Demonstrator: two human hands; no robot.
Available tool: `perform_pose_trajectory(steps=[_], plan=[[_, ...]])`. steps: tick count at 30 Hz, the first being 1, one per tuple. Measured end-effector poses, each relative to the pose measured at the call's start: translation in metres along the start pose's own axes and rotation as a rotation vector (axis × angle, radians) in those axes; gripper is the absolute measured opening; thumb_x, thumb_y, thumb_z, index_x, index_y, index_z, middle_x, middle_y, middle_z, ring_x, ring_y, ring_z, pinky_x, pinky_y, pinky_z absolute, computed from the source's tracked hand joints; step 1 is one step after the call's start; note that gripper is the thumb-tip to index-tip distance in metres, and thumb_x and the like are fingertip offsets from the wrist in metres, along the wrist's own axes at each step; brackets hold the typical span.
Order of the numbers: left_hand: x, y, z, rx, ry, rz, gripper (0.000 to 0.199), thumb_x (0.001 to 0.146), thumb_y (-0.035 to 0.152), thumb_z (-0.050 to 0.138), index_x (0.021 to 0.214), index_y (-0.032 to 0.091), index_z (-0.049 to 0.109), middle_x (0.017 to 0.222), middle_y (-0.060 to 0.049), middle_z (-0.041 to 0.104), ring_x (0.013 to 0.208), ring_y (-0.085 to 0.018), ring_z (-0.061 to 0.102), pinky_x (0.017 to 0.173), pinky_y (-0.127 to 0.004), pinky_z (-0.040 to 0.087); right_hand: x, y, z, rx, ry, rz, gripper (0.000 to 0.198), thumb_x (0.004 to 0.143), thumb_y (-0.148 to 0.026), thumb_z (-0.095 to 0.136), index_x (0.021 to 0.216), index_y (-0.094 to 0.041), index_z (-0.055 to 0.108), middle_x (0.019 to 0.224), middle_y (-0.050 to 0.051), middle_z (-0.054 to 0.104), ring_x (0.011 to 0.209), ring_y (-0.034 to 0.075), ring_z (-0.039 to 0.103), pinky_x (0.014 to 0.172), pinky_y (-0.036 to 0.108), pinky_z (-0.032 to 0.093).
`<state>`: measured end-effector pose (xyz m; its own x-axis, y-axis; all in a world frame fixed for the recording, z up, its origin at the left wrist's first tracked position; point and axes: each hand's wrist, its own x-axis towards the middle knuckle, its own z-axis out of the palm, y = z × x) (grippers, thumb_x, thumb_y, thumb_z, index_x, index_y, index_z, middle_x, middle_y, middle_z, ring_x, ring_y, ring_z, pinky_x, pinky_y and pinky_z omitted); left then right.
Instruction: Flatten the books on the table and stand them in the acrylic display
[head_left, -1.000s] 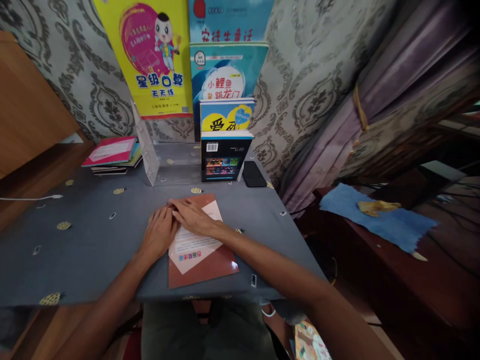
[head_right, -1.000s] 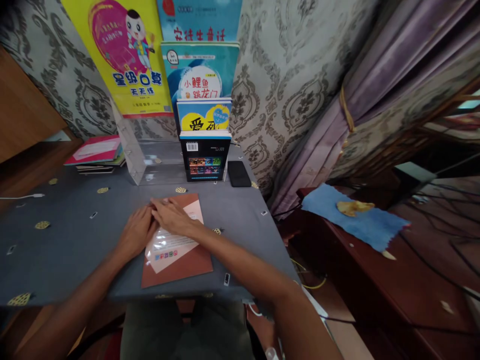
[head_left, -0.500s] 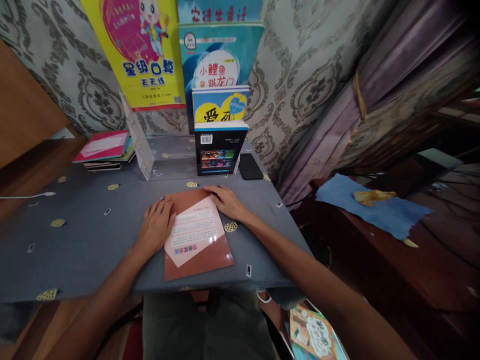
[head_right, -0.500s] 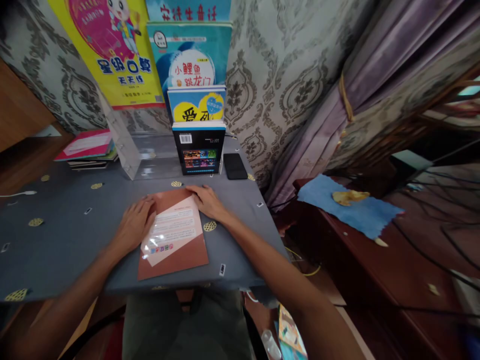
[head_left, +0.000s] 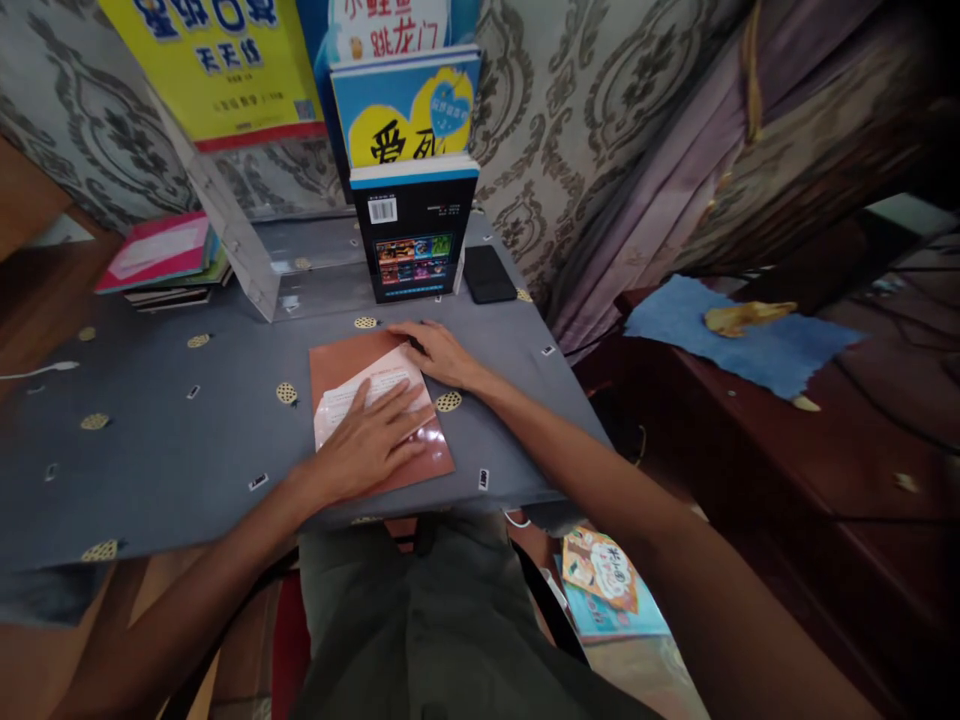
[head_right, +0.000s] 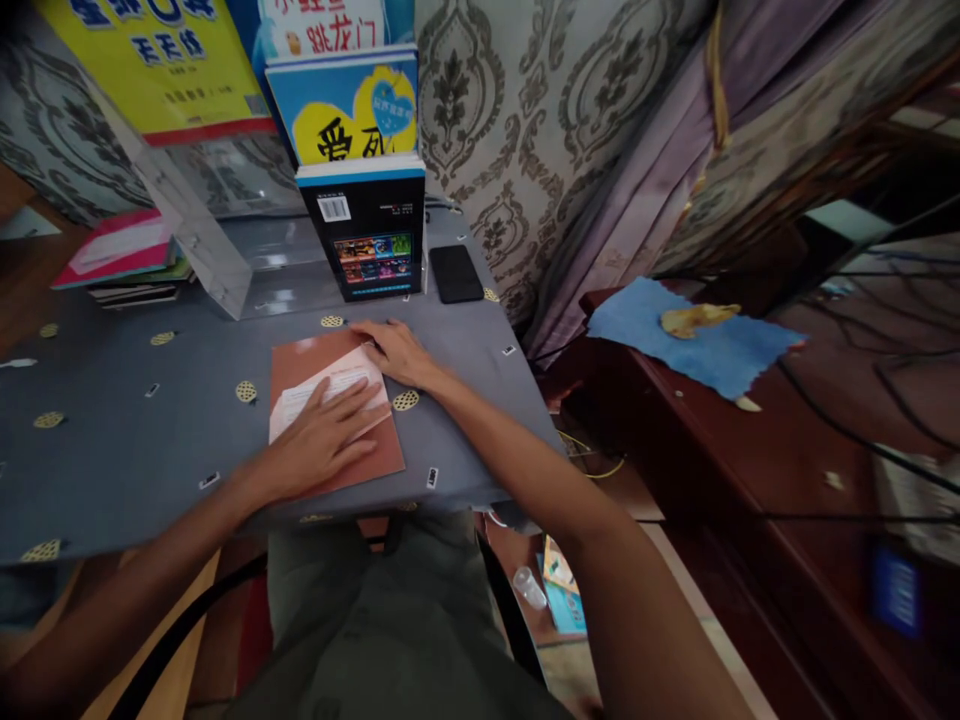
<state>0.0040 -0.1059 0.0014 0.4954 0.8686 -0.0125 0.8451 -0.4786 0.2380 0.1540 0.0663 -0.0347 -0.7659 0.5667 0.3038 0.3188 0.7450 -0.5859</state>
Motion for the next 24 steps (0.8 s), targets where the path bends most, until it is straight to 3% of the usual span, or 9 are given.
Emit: perform_pose_trajectory(steps=[7, 13, 18, 21, 24], plan=[[-0.029, 0.027, 0.012, 0.036, -0.023, 0.164, 0.061, 0.1, 0.057, 0.044, 0.153, 0.028, 0.036, 0.165, -0.009, 0.031, 0.155, -0.028, 0.021, 0.125, -0.06, 0.007, -0.001, 0.0, 0.002, -0.023, -0.013, 0.0, 0.047, 0.095, -0.017, 0.047, 0.142, -0.018, 0.052, 0.14, 0.009, 0.063, 0.129, 0.024, 0.058, 0.119, 0.056, 0.027], [-0.039, 0.034, 0.013, 0.081, -0.031, 0.165, 0.054, 0.1, 0.032, 0.053, 0.151, 0.028, 0.037, 0.165, -0.008, 0.032, 0.154, -0.027, 0.025, 0.126, -0.059, 0.011, -0.015, -0.017, 0.003, -0.07, -0.022, -0.001, 0.043, 0.095, -0.021, 0.05, 0.138, -0.018, 0.057, 0.143, 0.011, 0.061, 0.14, 0.026, 0.048, 0.119, 0.056, 0.028], [-0.061, 0.049, 0.017, 0.091, -0.04, 0.214, 0.066, 0.091, 0.009, 0.052, 0.152, 0.028, 0.035, 0.164, -0.008, 0.034, 0.153, -0.026, 0.026, 0.126, -0.059, 0.015, -0.045, -0.038, 0.001, -0.109, -0.078, -0.048, 0.043, 0.098, -0.028, 0.052, 0.139, -0.017, 0.057, 0.149, 0.015, 0.055, 0.144, 0.027, 0.044, 0.119, 0.056, 0.029], [-0.076, 0.063, 0.007, 0.119, -0.046, 0.259, 0.065, 0.092, 0.009, 0.049, 0.153, 0.026, 0.036, 0.161, -0.008, 0.039, 0.153, -0.026, 0.027, 0.125, -0.058, 0.022, -0.065, -0.049, -0.002, -0.108, -0.113, -0.07, 0.046, 0.099, -0.034, 0.054, 0.142, -0.018, 0.055, 0.152, 0.016, 0.051, 0.146, 0.027, 0.041, 0.12, 0.057, 0.026], [-0.089, 0.074, -0.022, 0.166, -0.034, 0.319, 0.057, 0.094, 0.014, 0.045, 0.15, 0.025, 0.042, 0.156, -0.007, 0.047, 0.147, -0.024, 0.04, 0.121, -0.049, 0.035, -0.083, -0.058, -0.009, -0.079, -0.159, -0.086, 0.044, 0.101, -0.036, 0.051, 0.143, -0.021, 0.054, 0.153, 0.014, 0.049, 0.147, 0.025, 0.039, 0.122, 0.057, 0.024]])
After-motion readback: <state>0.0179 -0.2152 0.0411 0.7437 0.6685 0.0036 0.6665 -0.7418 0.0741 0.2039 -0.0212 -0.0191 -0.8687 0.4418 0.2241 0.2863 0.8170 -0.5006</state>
